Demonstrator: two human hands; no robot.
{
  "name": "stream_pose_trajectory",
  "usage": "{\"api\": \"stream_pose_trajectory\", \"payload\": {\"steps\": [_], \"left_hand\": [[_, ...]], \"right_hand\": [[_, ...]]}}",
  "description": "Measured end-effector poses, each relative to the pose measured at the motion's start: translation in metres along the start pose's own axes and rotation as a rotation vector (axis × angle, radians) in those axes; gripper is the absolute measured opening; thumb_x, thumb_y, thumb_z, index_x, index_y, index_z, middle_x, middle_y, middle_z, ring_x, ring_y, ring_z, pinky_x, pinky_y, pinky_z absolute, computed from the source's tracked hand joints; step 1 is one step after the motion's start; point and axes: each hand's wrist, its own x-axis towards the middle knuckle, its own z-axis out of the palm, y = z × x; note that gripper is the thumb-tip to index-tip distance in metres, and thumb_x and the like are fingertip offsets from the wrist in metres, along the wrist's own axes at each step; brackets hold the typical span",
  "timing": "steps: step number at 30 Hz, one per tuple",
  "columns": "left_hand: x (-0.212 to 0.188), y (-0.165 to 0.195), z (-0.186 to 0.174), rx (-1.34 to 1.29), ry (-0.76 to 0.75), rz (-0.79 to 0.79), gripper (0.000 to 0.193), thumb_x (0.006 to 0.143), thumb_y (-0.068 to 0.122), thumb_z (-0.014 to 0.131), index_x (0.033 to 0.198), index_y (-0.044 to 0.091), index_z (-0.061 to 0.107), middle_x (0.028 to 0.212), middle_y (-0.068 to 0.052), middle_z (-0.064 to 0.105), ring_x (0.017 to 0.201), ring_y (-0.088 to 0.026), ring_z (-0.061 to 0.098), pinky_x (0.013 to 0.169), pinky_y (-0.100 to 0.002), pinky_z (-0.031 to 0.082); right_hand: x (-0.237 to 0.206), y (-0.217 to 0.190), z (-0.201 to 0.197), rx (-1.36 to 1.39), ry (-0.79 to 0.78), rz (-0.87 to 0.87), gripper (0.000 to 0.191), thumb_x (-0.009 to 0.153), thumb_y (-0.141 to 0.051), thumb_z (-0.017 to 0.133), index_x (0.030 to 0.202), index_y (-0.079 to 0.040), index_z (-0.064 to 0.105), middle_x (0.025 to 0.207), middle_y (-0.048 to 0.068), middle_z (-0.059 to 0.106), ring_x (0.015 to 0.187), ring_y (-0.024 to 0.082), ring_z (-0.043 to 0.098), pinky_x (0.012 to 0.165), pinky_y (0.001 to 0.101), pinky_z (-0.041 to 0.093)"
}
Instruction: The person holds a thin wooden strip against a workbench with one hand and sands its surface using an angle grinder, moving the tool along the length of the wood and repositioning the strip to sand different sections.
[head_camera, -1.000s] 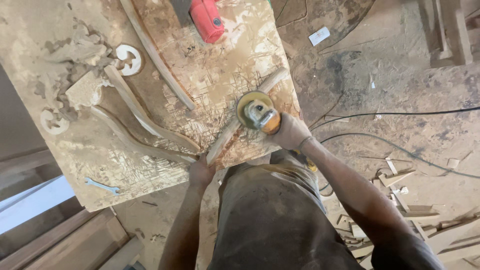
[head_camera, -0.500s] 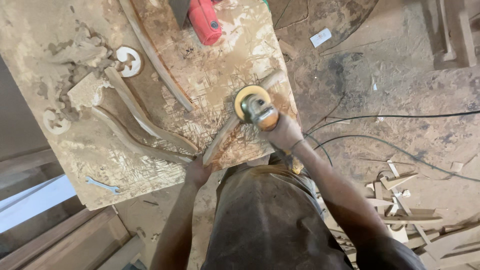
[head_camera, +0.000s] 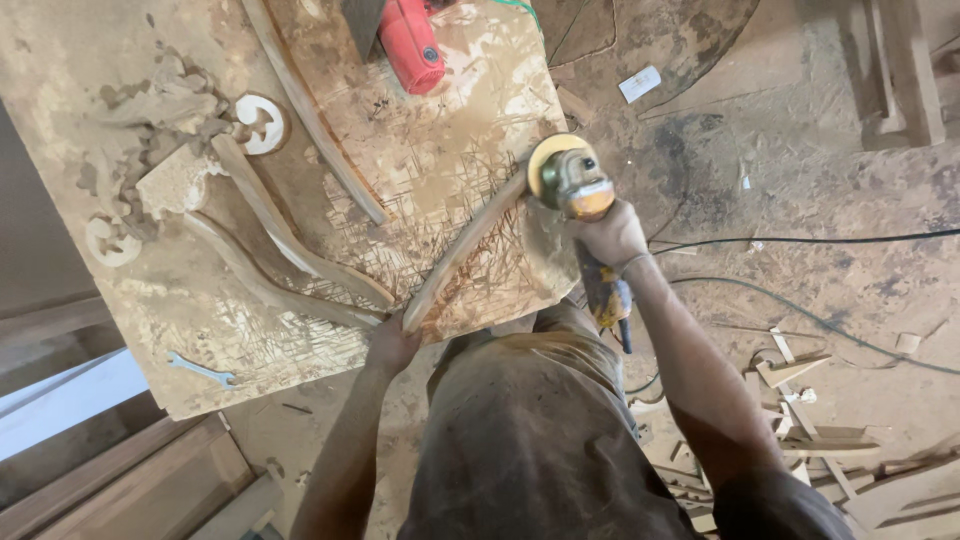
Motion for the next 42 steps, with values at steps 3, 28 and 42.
{"api": "stream_pose_trajectory", "payload": {"steps": [3,28,42], "left_hand": [[0.001,0.003,-0.003,-0.032,-0.017,-0.023,0.045,0.087,0.029,0.070,0.125,0.007,0.063,0.102,-0.025,0.072,0.097,-0.044,0.068,0.084,-0.052,0.054],[-0.009,0.004,0.020,0.289,0.134,-0.034,0.043,0.085,0.037,0.072,0.115,0.008,0.057,0.087,-0.022,0.072,0.080,-0.044,0.070,0.073,-0.058,0.055],[-0.009,-0.004,0.029,0.181,0.136,-0.063,0.045,0.087,0.039,0.071,0.115,0.008,0.054,0.093,-0.021,0.072,0.084,-0.044,0.070,0.073,-0.056,0.055]], "right_hand": [[-0.030,-0.022,0.043,-0.107,-0.196,0.081,0.062,0.075,-0.041,0.084,0.120,-0.003,0.064,0.104,0.011,0.076,0.089,0.020,0.076,0.077,0.0335,0.064],[-0.045,-0.064,-0.009,-0.490,-0.465,-0.038,0.052,0.071,-0.037,0.091,0.107,-0.004,0.075,0.096,0.017,0.077,0.088,0.024,0.074,0.085,0.0366,0.059],[0.030,-0.044,-0.076,-0.137,-0.344,0.268,0.053,0.070,-0.024,0.085,0.118,-0.007,0.070,0.098,0.010,0.076,0.083,0.023,0.074,0.077,0.0360,0.061]]}}
